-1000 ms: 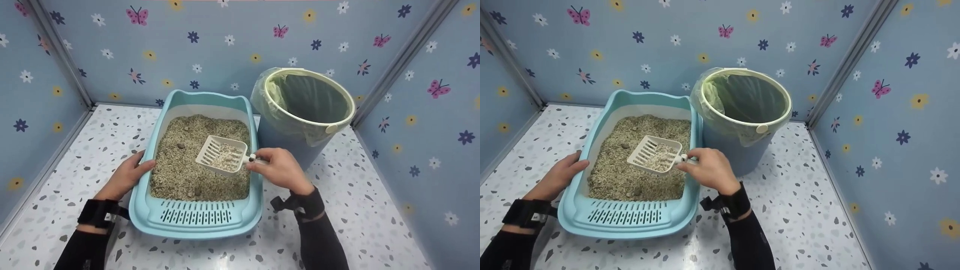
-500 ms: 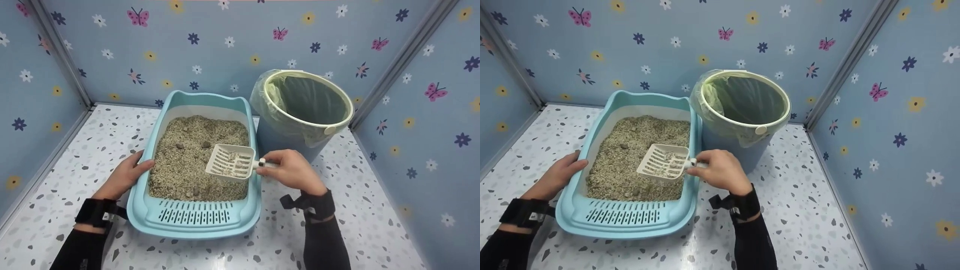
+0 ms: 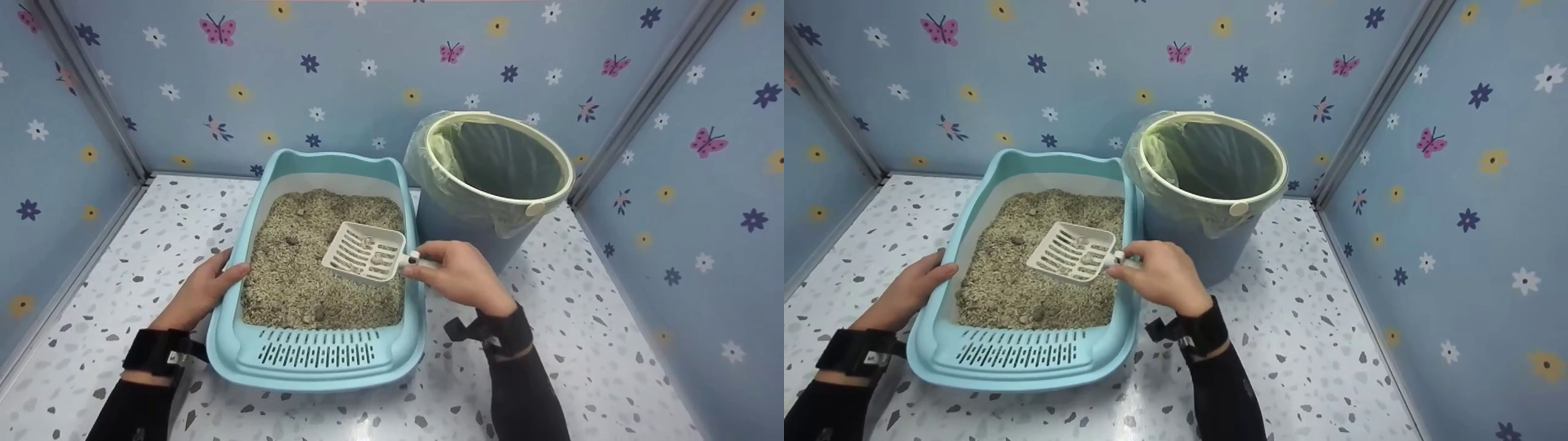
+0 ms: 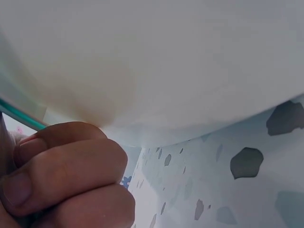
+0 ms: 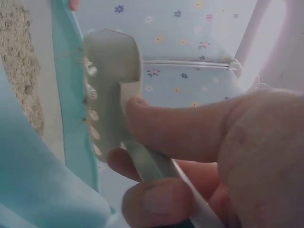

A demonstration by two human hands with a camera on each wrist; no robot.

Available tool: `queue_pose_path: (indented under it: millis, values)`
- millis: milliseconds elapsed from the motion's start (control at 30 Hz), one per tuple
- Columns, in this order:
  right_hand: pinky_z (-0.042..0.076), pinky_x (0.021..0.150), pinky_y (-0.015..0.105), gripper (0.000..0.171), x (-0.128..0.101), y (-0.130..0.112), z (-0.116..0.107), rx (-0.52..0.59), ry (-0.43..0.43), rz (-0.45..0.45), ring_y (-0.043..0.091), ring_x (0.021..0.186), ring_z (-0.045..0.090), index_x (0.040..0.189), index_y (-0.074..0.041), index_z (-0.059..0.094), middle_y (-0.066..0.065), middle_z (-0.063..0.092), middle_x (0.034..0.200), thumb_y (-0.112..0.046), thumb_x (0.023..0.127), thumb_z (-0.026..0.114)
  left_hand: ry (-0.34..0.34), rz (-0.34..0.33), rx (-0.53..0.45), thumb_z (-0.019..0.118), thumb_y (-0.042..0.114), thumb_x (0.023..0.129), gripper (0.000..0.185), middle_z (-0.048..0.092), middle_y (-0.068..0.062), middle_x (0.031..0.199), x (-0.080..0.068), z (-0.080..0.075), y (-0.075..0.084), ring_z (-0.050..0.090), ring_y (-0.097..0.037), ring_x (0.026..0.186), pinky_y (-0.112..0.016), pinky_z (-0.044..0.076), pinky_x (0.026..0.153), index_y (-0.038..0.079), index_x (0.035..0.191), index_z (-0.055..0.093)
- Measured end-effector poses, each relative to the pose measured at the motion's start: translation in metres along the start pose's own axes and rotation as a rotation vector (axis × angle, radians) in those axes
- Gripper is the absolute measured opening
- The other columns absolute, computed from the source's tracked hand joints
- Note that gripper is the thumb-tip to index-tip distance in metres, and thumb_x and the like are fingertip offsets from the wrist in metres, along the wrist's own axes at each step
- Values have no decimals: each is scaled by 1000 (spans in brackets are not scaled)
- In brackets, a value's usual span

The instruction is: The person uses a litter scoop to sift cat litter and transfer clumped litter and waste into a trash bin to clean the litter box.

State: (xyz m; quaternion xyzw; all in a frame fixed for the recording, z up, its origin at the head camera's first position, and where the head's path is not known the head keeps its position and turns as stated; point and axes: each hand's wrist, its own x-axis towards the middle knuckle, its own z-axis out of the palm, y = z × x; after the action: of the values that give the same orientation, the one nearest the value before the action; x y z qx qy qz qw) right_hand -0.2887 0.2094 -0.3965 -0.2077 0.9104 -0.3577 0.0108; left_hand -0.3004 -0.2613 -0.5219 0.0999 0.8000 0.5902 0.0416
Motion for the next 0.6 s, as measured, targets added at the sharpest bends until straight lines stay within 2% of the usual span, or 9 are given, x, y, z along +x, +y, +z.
queue_pose_path:
  millis: [133, 300, 467, 600]
  values:
    - [52, 71, 37, 12, -3, -1, -4, -52, 5, -15, 13, 71, 61, 95, -27, 83, -12, 70, 80, -36, 95, 91, 6, -4, -1, 56, 36, 118, 74, 60, -29, 145, -1, -1, -1, 70, -22, 114, -26, 61, 94, -2, 174, 27]
    - [53, 73, 36, 20, 3, -3, 0, -32, -16, -5, 12, 75, 63, 106, -27, 85, -10, 71, 86, -46, 99, 86, 15, -5, 21, 57, 38, 117, 76, 61, -30, 141, 2, 0, 0, 70, -22, 110, -27, 62, 91, -3, 174, 28]
    - [51, 70, 38, 13, -2, -1, -5, -46, 32, 29, 15, 70, 62, 94, -26, 83, -10, 70, 77, -37, 96, 90, 22, 4, 21, 58, 36, 116, 76, 62, -31, 136, 4, 1, 1, 71, -23, 107, -29, 63, 89, -4, 173, 29]
    - [53, 69, 38, 17, 1, 2, -2, -43, 6, 23, 15, 69, 63, 99, -25, 82, -10, 69, 76, -42, 99, 86, 21, -6, 23, 58, 36, 116, 76, 61, -30, 142, 2, 2, 0, 70, -23, 110, -27, 62, 91, -5, 173, 29]
